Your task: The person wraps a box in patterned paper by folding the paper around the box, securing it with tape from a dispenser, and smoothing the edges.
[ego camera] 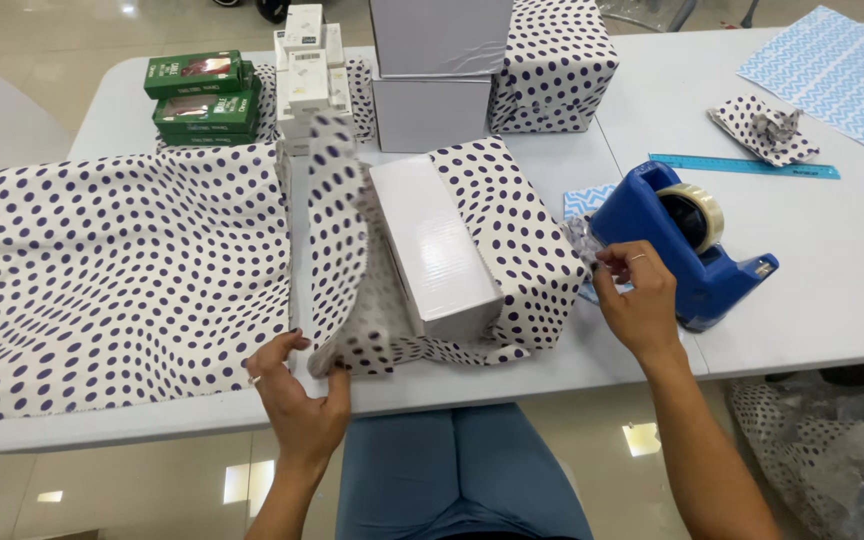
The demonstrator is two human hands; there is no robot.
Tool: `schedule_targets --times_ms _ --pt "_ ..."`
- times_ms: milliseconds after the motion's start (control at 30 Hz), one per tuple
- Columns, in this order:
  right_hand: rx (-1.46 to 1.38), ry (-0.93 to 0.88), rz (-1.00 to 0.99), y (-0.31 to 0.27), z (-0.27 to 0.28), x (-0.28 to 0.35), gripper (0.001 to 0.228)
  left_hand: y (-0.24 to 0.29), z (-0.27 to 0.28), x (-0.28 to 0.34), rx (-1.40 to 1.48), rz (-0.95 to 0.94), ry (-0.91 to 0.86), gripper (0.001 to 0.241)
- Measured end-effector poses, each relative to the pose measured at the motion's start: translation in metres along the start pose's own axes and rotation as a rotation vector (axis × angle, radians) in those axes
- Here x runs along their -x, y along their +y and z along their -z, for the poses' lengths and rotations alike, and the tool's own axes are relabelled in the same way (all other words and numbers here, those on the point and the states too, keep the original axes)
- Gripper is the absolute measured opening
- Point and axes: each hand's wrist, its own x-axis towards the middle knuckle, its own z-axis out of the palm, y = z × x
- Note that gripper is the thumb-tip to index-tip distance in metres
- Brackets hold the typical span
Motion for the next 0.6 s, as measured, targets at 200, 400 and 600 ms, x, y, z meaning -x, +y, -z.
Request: schedule_targets --times_ms 200,400,600 --pt "-0.517 -0.236 -0.297 -0.062 0.006 -0.022 0.05 0.103 0.001 -0.036 0.098 -0.604 -0.105 0.041" --pt "-0.487 -0.393 -0.322 -0.047 -0.01 -0.015 0.107 0.136 -0.05 -0.095 -0.329 -0.345 -0.845 0.12" --pt "-0.691 -0.312 -0.383 -0.039 -0.029 0.005 0.071 0.084 -0.068 -0.08 -0.006 -0.383 -0.556 0.085"
